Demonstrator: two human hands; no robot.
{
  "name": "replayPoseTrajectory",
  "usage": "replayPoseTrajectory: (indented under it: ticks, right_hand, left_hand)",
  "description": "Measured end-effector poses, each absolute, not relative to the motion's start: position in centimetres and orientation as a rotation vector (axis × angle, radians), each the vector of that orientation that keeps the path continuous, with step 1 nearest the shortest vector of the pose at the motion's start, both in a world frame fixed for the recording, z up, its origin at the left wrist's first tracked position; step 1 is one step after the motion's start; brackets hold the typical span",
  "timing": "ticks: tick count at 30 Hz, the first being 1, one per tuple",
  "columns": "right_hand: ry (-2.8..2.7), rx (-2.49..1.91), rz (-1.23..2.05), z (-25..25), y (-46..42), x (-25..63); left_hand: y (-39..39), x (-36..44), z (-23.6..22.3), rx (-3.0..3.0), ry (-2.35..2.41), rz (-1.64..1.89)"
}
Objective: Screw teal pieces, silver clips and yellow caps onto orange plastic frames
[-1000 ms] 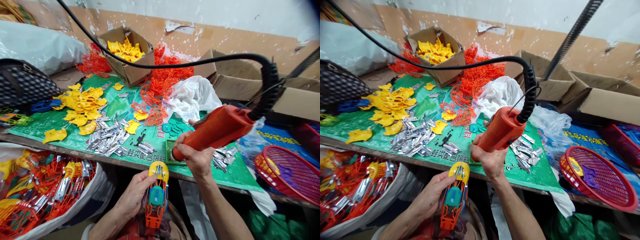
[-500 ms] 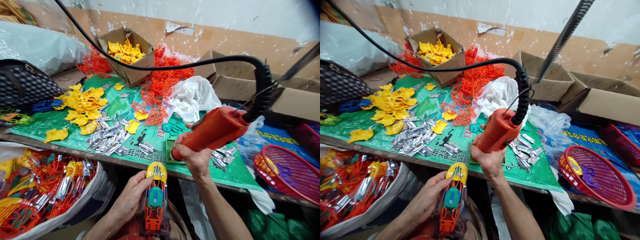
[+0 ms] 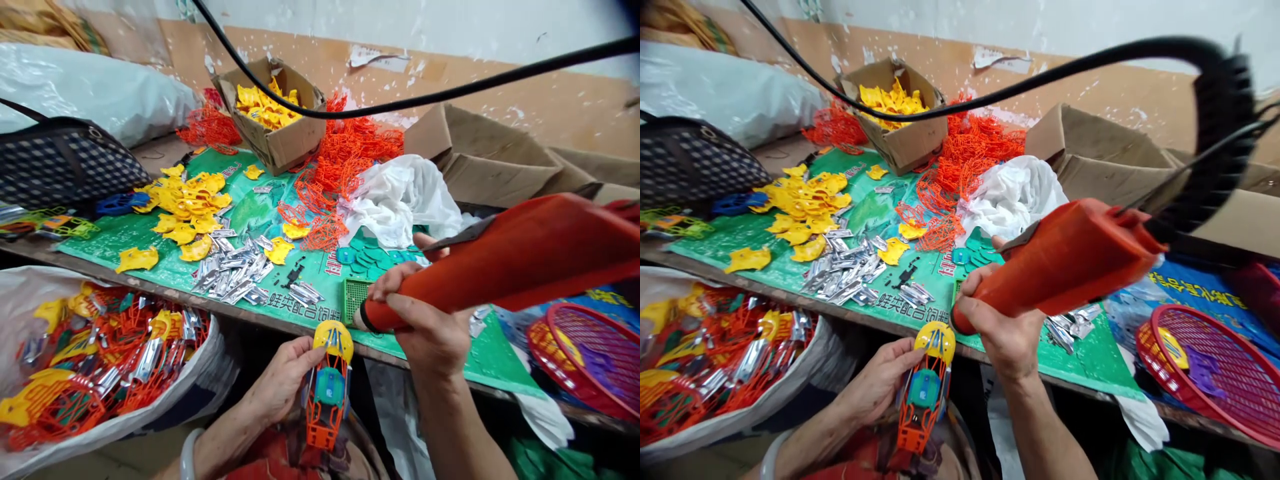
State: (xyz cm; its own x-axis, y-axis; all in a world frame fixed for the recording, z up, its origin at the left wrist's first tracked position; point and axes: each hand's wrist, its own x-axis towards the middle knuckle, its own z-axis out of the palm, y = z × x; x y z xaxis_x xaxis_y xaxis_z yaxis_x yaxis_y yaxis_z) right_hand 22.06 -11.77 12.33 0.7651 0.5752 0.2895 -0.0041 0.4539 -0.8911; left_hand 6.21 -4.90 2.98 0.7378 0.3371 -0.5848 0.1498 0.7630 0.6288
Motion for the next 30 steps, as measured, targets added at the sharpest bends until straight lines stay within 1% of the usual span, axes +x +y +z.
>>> replayPoseTrajectory:
  ticks: [4,7,13,30]
  right_hand:
    - [-0.686,-1.049,0.529,12.3,-12.0,20.3]
    - [-0.729,-1.091,0.575,11.6,-11.9,19.5]
    - [-0.745,-1.217,0.540,10.8,-11.5,19.1]
    - [-0.818,-1.261,0.557,10.9,-11.1,18.6]
  left_hand:
    - [-4.9,6.2,3.1,0.672,0.720,0.116]
    - [-4.9,6.1,3.0,0.674,0.698,0.132]
    - [-5.0,6.2,2.9,0.663,0.667,0.144]
    - [-5.1,6.3,2.1,0.679,0.648,0.136]
